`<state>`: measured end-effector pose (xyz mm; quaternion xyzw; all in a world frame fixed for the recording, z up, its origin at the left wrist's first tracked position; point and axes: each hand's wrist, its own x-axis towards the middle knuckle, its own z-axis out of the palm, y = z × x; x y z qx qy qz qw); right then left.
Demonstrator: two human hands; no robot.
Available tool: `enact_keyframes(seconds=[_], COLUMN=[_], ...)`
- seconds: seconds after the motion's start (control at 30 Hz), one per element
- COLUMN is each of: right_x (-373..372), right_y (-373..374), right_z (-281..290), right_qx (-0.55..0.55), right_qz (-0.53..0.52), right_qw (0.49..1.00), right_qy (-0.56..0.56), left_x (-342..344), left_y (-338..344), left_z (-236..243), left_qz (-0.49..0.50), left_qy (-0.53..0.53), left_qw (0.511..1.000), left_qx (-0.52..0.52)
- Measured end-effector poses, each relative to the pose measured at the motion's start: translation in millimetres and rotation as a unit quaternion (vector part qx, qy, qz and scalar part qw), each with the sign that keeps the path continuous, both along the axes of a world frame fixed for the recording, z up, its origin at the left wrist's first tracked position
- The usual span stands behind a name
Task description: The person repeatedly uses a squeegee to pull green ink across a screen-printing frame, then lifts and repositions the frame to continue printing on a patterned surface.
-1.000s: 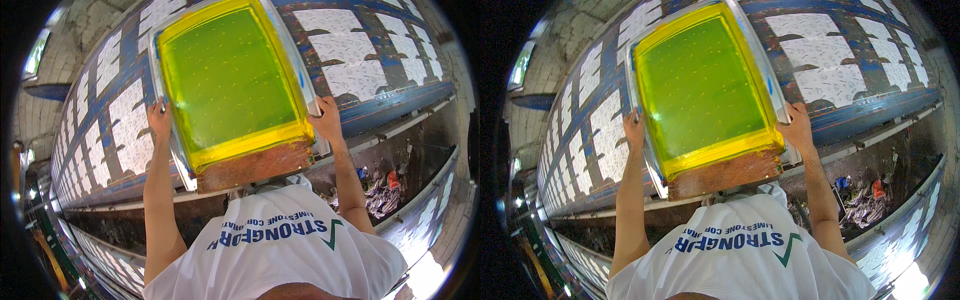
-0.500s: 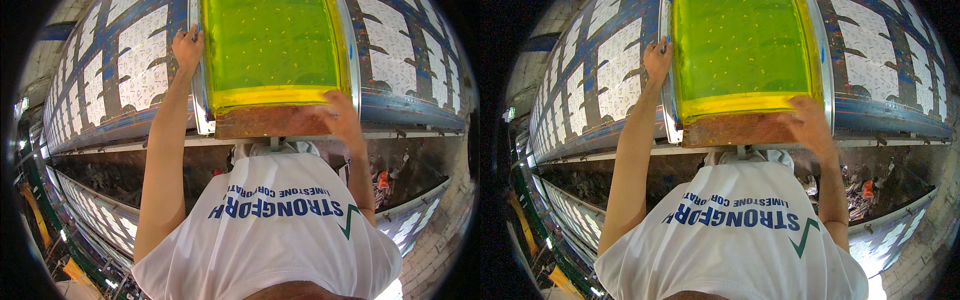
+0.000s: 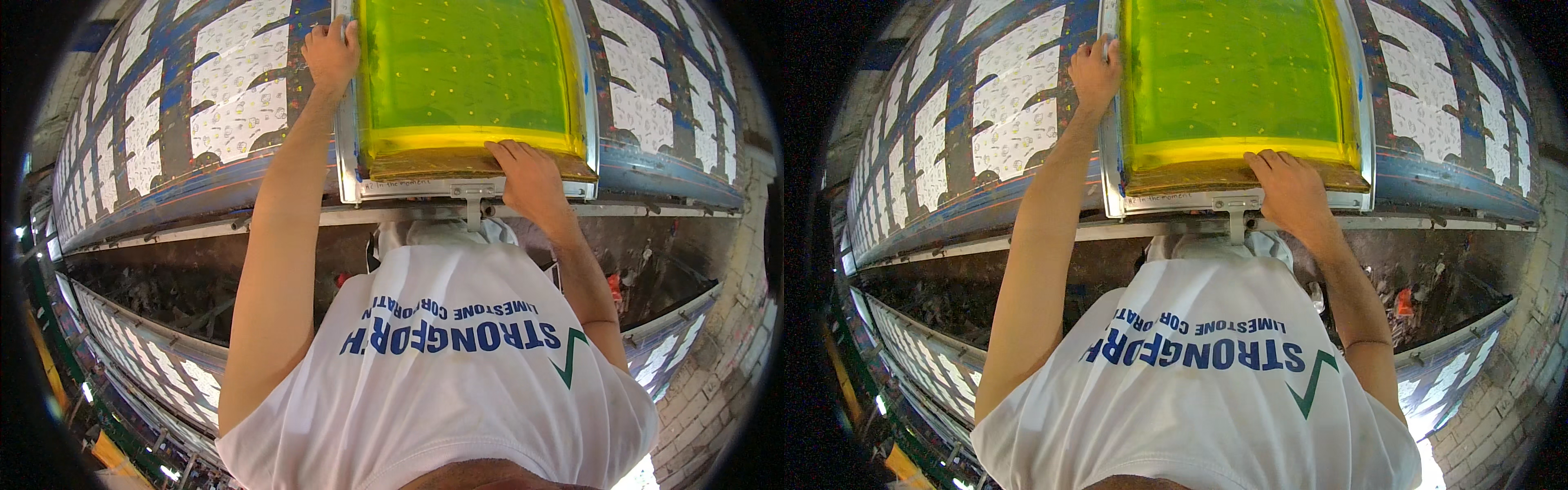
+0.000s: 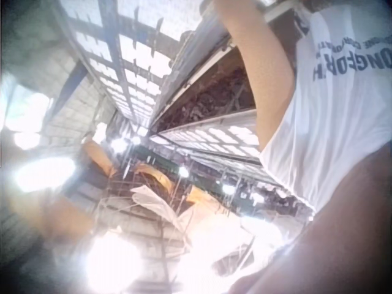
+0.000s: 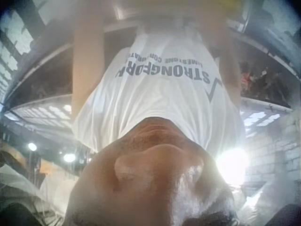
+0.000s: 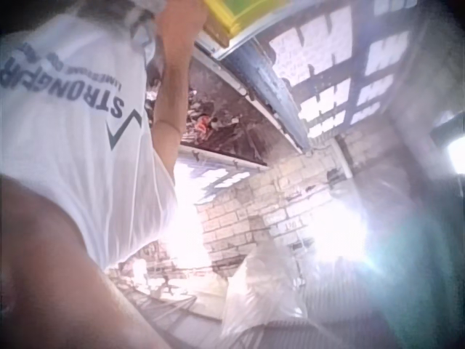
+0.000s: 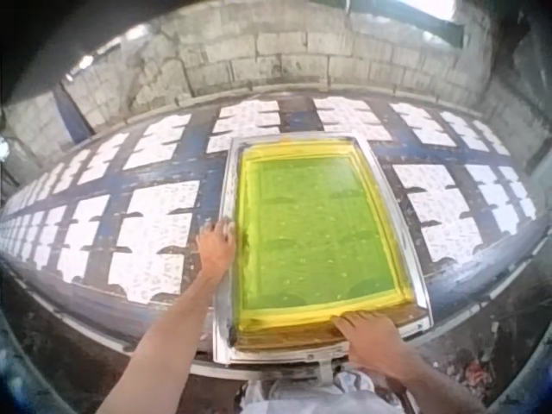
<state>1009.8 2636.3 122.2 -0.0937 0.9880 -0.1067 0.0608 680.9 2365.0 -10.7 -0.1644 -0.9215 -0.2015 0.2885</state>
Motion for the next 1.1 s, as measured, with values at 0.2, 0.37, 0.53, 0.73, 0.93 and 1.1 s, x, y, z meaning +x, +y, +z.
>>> enact_keyframes(seconds=[0.2,0.37,0.53,0.73,0.93,1.1], right_x=[5,-16,-91,-225,-355,-449], right_y=[-17,-25,-14,21,67,104], right_z=[-12,-25,-33,-51,-61,-52], right_qx=[0.012,0.029,0.014,0.065,0.075,0.071], right_qz=[-0.044,-0.093,-0.123,-0.119,-0.072,-0.048], right_qw=[0.999,0.994,0.99,0.987,0.981,0.989], right_qy=[0.004,0.057,0.073,0.086,0.164,0.123], left_x=[0,4,1,2,9,10], left_y=[1,-1,-1,-1,3,6], left_z=[4,7,7,10,23,29], left_qz=[-0.01,-0.011,0.025,0.038,0.022,0.002], left_qy=[0.005,-0.025,-0.059,-0.091,-0.103,-0.081], left_qw=[1.0,0.999,0.994,0.993,0.994,0.996], left_qx=[0.015,0.019,0.085,0.067,0.025,-0.04])
